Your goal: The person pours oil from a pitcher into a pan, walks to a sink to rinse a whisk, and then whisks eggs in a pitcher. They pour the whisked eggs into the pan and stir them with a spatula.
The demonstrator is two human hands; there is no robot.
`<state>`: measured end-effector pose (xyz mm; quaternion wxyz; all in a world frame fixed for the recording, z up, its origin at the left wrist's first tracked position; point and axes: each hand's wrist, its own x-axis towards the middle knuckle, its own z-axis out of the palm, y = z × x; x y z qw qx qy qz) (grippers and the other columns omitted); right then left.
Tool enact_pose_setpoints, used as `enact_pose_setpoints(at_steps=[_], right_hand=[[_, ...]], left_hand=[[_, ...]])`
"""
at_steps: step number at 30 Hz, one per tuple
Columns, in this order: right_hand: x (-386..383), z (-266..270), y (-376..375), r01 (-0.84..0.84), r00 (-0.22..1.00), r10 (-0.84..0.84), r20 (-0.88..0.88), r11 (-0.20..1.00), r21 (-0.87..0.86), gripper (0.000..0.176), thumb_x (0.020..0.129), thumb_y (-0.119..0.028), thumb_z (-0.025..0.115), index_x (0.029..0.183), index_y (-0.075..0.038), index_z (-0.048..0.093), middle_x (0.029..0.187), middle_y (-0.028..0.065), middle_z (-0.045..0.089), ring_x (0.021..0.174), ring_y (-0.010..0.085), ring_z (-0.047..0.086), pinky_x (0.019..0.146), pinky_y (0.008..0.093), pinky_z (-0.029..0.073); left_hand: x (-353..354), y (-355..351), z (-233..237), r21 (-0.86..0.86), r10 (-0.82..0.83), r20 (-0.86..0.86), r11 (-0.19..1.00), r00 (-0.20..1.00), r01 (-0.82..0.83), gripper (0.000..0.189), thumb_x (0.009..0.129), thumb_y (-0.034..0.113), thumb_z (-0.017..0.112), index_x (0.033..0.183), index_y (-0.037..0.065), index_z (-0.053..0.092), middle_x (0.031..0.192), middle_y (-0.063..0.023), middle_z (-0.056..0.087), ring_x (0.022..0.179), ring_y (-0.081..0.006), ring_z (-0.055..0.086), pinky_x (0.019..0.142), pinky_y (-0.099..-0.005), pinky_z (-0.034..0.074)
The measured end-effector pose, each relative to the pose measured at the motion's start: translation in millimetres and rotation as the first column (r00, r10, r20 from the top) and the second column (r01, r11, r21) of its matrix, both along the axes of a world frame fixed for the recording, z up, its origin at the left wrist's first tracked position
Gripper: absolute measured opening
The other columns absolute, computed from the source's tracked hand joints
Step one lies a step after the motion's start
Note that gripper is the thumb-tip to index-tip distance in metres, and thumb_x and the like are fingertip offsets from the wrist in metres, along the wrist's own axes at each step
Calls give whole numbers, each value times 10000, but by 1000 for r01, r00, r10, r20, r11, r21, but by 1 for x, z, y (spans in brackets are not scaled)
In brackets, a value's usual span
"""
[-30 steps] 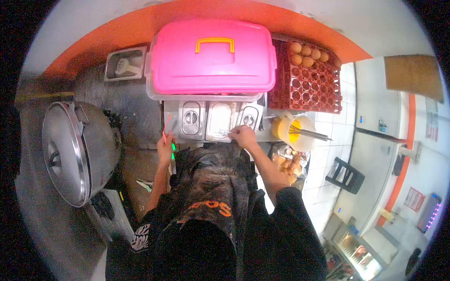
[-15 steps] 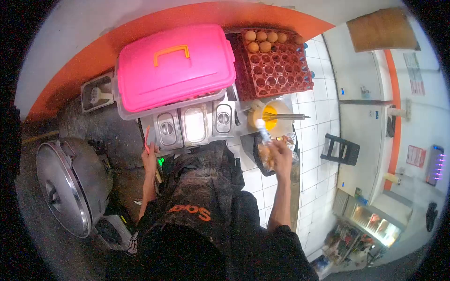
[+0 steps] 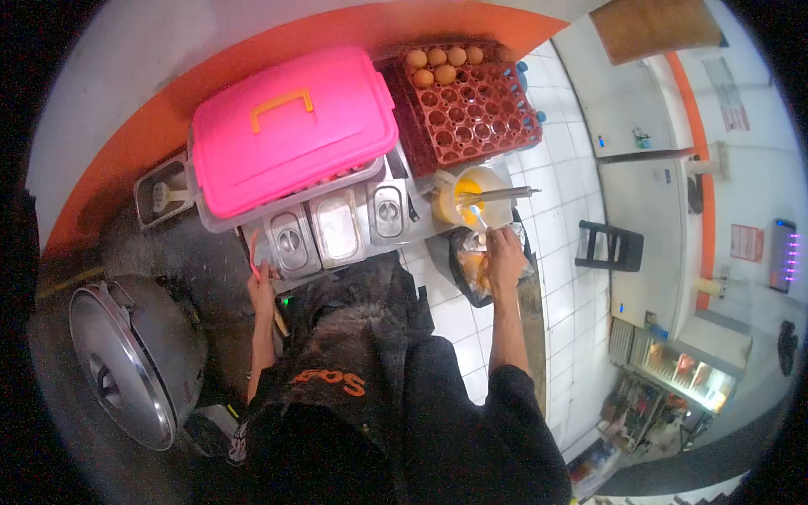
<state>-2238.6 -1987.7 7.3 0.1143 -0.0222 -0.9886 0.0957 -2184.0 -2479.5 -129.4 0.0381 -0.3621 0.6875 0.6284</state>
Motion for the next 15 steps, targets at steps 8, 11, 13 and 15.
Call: enact_pose_setpoints(at_steps=[8,11,13,15], right_hand=[[-15,29,-114,-66,988,121,98,895,-441,137,843,-169,664,919,-55,665,874,105,605,814,317,614,703,390,488],[-31,-14,-162,-132,908,281,310,895,-426,144,839,-188,649,907,-62,667,906,109,618,854,318,625,721,416,495],[-47,-44,-185,-211,873,357,332,891,-402,133,811,-170,651,907,-81,676,920,103,624,864,313,630,731,426,507],[-59,-66,-201,-279,859,406,313,882,-381,132,784,-140,644,898,-84,681,913,107,629,861,306,635,731,420,520]], left_hand=[[-11,8,14,-181,-79,-41,981,996,70,257,899,257,662,826,14,621,691,2,579,615,-83,512,581,-245,412],[-29,28,36,-209,-95,10,973,995,95,255,851,245,717,878,5,632,703,-17,596,631,-94,555,593,-255,443],[-34,34,29,-254,-118,7,960,993,116,256,840,238,724,900,4,641,706,-21,603,638,-97,565,597,-259,450],[-39,34,12,-349,-164,45,922,985,169,271,832,227,729,957,3,642,752,-35,630,657,-104,585,582,-271,463]])
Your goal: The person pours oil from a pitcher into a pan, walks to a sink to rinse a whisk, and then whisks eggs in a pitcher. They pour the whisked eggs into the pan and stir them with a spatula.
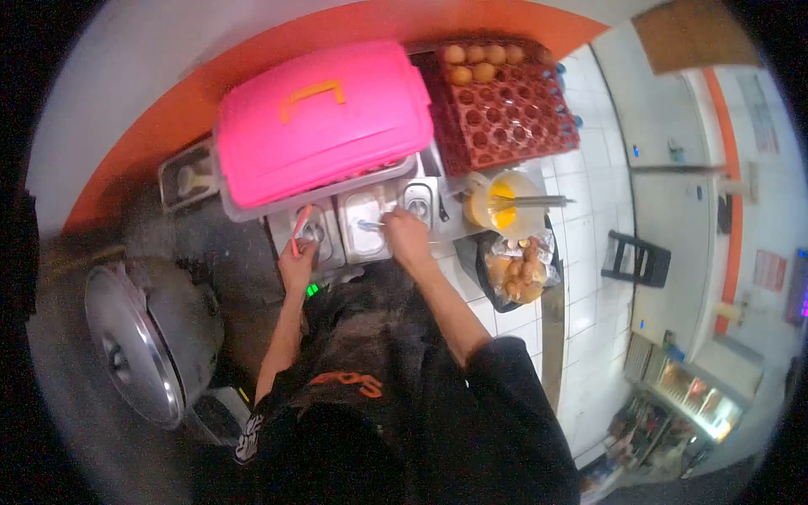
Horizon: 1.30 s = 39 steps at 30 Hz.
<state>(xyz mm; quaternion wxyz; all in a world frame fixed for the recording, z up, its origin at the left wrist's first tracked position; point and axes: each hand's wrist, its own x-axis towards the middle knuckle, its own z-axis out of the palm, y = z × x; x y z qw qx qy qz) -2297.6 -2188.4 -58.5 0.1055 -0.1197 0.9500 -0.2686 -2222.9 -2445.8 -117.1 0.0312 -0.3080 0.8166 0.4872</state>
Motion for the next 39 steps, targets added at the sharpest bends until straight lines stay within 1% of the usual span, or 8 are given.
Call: enact_pose_setpoints(at_steps=[2,5,11,20,23,28,35,39], right_hand=[[-9,-20,-9,-93,994,96,-57,994,61,115,784,-116,611,870,-70,674,893,116,633,859,299,642,715,415,534],[-8,-41,-15,-96,993,98,-71,994,43,114,773,-97,576,842,-53,656,906,126,626,853,298,643,689,411,545],[-9,-40,3,-56,997,56,-46,998,0,119,751,-85,572,835,-33,638,924,134,605,887,295,631,705,395,547],[-3,-58,9,-157,971,145,-189,986,-51,115,744,-107,583,822,-62,655,911,108,616,895,257,629,711,367,539],[2,-75,5,-173,985,174,4,984,-44,101,740,-96,592,771,-54,678,885,120,627,863,280,655,727,387,552],[2,-39,18,92,984,-52,170,967,-238,146,822,-176,640,841,-44,700,899,148,627,848,321,642,757,453,518],[16,33,73,538,798,-193,572,656,-529,240,847,-194,684,975,7,707,893,119,691,828,170,630,727,301,475],[43,104,137,692,721,-532,444,522,-499,223,858,-158,686,1019,-4,697,895,43,655,818,101,582,750,242,450]], left_hand=[[-4,9,3,-144,-65,-19,988,998,62,299,829,226,734,999,0,638,782,-46,646,669,-111,595,579,-275,469],[-1,6,-20,55,17,7,998,1000,-17,412,782,288,754,1039,-13,642,826,-114,684,737,-177,633,683,-331,493],[-8,8,-16,-2,-46,106,999,993,46,347,825,225,748,1011,-41,625,742,-30,617,622,-94,518,573,-259,420],[-23,18,-24,-17,-91,67,996,994,93,264,825,206,725,936,-21,648,705,-53,643,608,-129,586,552,-292,465],[-20,14,-32,-102,-16,175,994,984,34,275,831,241,720,927,-11,667,738,-56,661,649,-134,598,603,-295,474],[-14,7,-45,-13,58,137,998,989,-57,232,809,240,716,906,32,683,723,-70,666,641,-138,616,594,-312,483],[-17,13,-25,-78,32,142,997,989,-21,231,813,249,704,910,40,691,701,-52,661,640,-134,611,599,-303,481],[-20,10,-21,-42,12,180,999,984,-5,258,802,244,737,919,18,697,735,-63,675,667,-145,613,637,-304,476]])
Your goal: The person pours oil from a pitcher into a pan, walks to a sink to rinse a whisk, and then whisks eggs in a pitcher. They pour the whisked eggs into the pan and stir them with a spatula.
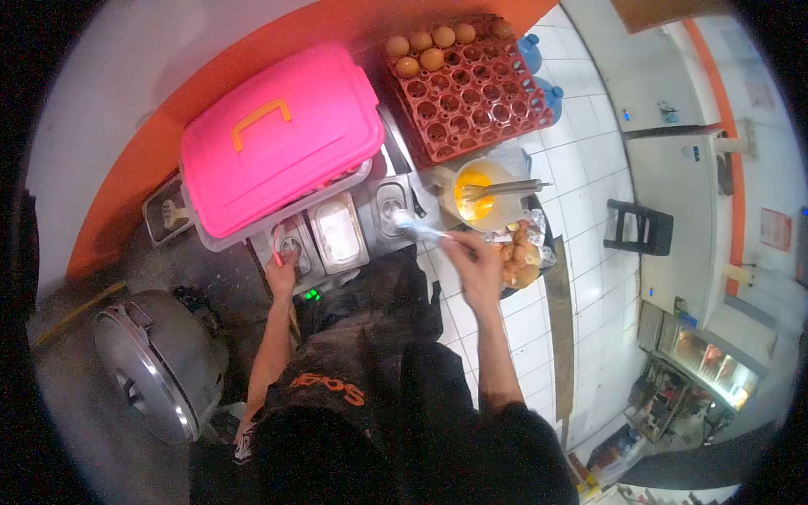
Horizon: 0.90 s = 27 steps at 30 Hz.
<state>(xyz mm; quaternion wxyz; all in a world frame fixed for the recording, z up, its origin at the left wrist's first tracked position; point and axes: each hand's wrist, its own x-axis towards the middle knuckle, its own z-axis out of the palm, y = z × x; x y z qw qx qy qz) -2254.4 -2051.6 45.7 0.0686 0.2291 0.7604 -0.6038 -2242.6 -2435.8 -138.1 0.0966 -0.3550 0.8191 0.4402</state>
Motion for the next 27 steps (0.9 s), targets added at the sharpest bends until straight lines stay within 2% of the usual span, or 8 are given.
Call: enact_pose_setpoints(at_steps=[2,6,9,17,20,22,24,27], right_hand=[[14,18,26,140,989,-122,-89,960,243,178,849,-115,690,1000,-20,688,891,56,654,849,135,589,731,264,460],[22,-38,58,233,906,160,-391,581,780,122,836,-64,691,956,-45,684,947,111,648,847,237,616,741,316,480],[23,-50,57,81,932,267,-247,511,856,120,827,-38,684,947,-40,676,965,122,647,900,274,619,774,360,481],[15,-25,20,174,887,230,-400,637,751,169,827,-34,678,994,-46,667,945,125,629,896,278,611,807,366,480],[0,-39,-32,-224,894,378,-240,842,491,167,829,-79,681,993,-52,668,889,122,601,830,285,601,727,341,479],[-17,-64,-63,-489,801,590,-101,742,459,166,855,-130,645,995,-40,653,909,155,590,863,343,597,749,387,477],[-40,-97,-89,-555,696,696,-176,677,484,208,858,-148,635,1034,-37,636,911,155,593,876,362,591,761,425,469],[-68,-122,-109,-400,812,555,-184,757,517,243,851,-164,639,1055,-33,619,911,171,616,873,391,596,765,454,473]], left_hand=[[0,1,-2,7,14,-28,1000,1000,-14,228,795,232,724,875,22,681,689,-48,653,641,-137,603,601,-301,465],[0,-3,-5,-24,-27,-53,999,998,26,213,783,221,727,866,30,681,698,-59,658,654,-153,614,623,-317,479],[2,-1,-5,-35,-67,-59,997,996,65,218,772,212,719,888,31,686,720,-81,671,662,-171,629,635,-328,488],[-4,-7,-9,-9,-45,1,999,999,45,251,759,214,701,921,22,686,705,-110,677,660,-191,651,627,-341,493],[-4,-9,-11,31,-14,6,999,1000,14,264,770,244,708,912,23,683,689,-109,676,630,-194,651,614,-348,493],[-3,-9,-14,38,2,10,999,1000,-2,282,773,282,726,880,25,675,677,-97,677,637,-197,658,616,-347,494],[-3,-10,-13,35,-14,5,999,1000,14,266,794,258,733,913,29,671,656,-72,673,580,-133,622,554,-294,466],[0,-6,5,111,29,11,993,1000,-30,230,818,213,730,931,25,664,656,-55,666,560,-97,606,524,-262,456]])
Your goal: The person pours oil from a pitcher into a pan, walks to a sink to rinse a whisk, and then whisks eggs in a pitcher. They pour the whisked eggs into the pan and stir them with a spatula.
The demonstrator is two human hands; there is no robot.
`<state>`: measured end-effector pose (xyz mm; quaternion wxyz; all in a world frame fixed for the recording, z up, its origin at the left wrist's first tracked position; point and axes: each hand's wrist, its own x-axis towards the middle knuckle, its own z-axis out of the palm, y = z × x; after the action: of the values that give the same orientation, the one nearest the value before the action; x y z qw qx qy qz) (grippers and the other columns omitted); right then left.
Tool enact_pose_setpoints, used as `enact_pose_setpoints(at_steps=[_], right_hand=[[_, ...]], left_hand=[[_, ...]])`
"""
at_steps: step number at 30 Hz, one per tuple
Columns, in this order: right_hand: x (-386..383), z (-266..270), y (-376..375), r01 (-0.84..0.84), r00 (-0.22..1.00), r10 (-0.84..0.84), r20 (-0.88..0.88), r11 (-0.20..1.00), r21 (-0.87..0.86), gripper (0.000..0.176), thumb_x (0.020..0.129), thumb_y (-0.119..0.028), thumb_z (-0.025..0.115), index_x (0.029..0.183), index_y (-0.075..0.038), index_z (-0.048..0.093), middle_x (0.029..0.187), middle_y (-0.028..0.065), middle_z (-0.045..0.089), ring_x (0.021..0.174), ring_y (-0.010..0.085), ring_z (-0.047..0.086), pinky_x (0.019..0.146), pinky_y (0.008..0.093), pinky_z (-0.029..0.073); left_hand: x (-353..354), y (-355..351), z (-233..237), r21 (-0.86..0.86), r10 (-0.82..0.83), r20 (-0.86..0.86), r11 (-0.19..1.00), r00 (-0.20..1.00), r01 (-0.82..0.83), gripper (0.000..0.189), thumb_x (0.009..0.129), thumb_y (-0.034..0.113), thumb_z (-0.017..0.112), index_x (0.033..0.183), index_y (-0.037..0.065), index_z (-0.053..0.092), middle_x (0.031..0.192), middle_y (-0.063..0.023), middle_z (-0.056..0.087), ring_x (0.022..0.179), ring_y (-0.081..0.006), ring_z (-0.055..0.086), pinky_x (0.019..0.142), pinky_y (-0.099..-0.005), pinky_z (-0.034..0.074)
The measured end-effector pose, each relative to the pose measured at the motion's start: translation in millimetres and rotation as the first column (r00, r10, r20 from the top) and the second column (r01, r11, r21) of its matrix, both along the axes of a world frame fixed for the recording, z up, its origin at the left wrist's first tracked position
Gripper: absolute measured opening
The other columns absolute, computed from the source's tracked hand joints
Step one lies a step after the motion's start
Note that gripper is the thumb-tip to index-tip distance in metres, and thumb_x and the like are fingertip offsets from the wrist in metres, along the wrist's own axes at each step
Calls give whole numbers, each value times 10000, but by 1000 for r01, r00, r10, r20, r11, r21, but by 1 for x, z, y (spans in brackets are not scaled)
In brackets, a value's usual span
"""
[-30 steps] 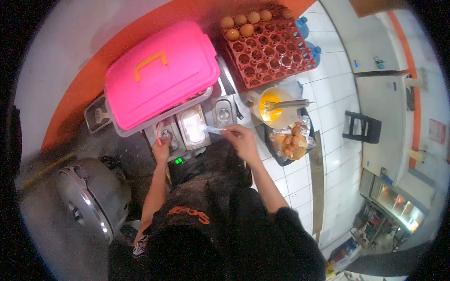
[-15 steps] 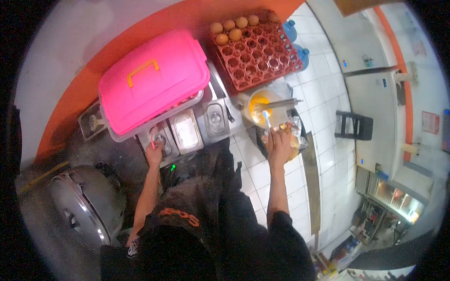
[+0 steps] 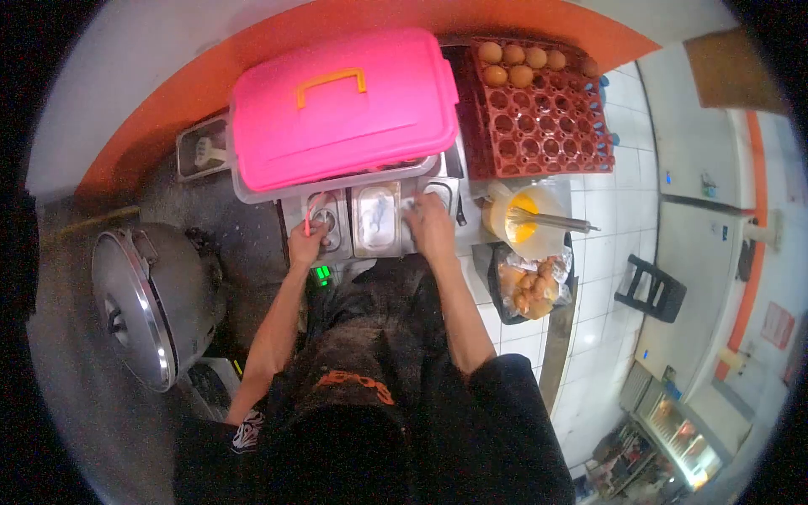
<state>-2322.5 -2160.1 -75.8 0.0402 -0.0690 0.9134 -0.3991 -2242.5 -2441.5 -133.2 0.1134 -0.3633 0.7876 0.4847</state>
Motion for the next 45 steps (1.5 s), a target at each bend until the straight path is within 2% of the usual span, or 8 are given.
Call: enact_pose_setpoints(at_steps=[5,10,15,20,22,25,32,45], right_hand=[[-7,-117,28,161,934,-234,269,950,267,443,837,-216,651,1204,-42,472,907,225,651,860,442,620,765,526,477],[-22,-131,20,99,927,-214,308,932,350,531,819,-217,664,1234,-43,383,858,257,657,816,465,631,750,552,484],[5,-75,33,231,937,-287,197,936,265,504,784,-168,648,1225,-44,436,735,202,644,703,405,647,652,498,501],[49,-6,-1,106,951,-149,272,980,168,501,786,-149,641,1238,-68,441,683,162,620,640,375,636,609,470,488],[47,4,-35,0,928,-37,371,995,100,475,809,-147,630,1232,-71,425,725,189,622,671,396,632,614,492,484],[35,-22,-62,-191,952,140,273,967,168,423,849,-146,598,1221,-52,421,838,241,633,738,440,624,638,524,485],[17,-35,-77,-195,968,160,195,965,176,355,886,-149,565,1194,-38,430,895,263,625,757,457,617,657,530,487],[34,10,-89,-272,934,249,256,960,59,352,879,-118,560,1199,-22,449,902,263,615,804,437,613,696,499,478]], left_hand=[[5,4,6,56,101,-24,993,995,-100,184,832,171,722,918,20,661,643,-52,648,559,-95,605,532,-260,473],[9,6,22,-27,158,-80,987,984,-160,201,822,226,702,922,55,670,641,-57,655,524,-117,616,508,-273,460],[12,6,24,-219,168,-143,956,975,-197,233,828,246,663,910,28,665,698,-131,668,667,-276,663,628,-372,498],[2,24,21,-203,56,-97,976,994,-75,275,844,302,631,889,33,660,753,-194,663,766,-379,659,683,-447,501],[-5,33,17,-335,-28,-14,942,1000,22,280,849,323,629,880,46,652,765,-199,663,785,-392,654,691,-481,495],[-7,38,13,-370,-49,30,927,998,57,282,856,344,627,891,65,637,787,-197,668,805,-414,644,697,-522,484],[-1,30,19,-330,73,15,942,997,-64,290,866,346,623,984,81,601,798,-207,667,806,-434,638,681,-531,483],[1,6,16,-441,-215,29,873,976,206,275,850,326,617,881,53,625,728,-208,654,716,-412,647,639,-502,506]])
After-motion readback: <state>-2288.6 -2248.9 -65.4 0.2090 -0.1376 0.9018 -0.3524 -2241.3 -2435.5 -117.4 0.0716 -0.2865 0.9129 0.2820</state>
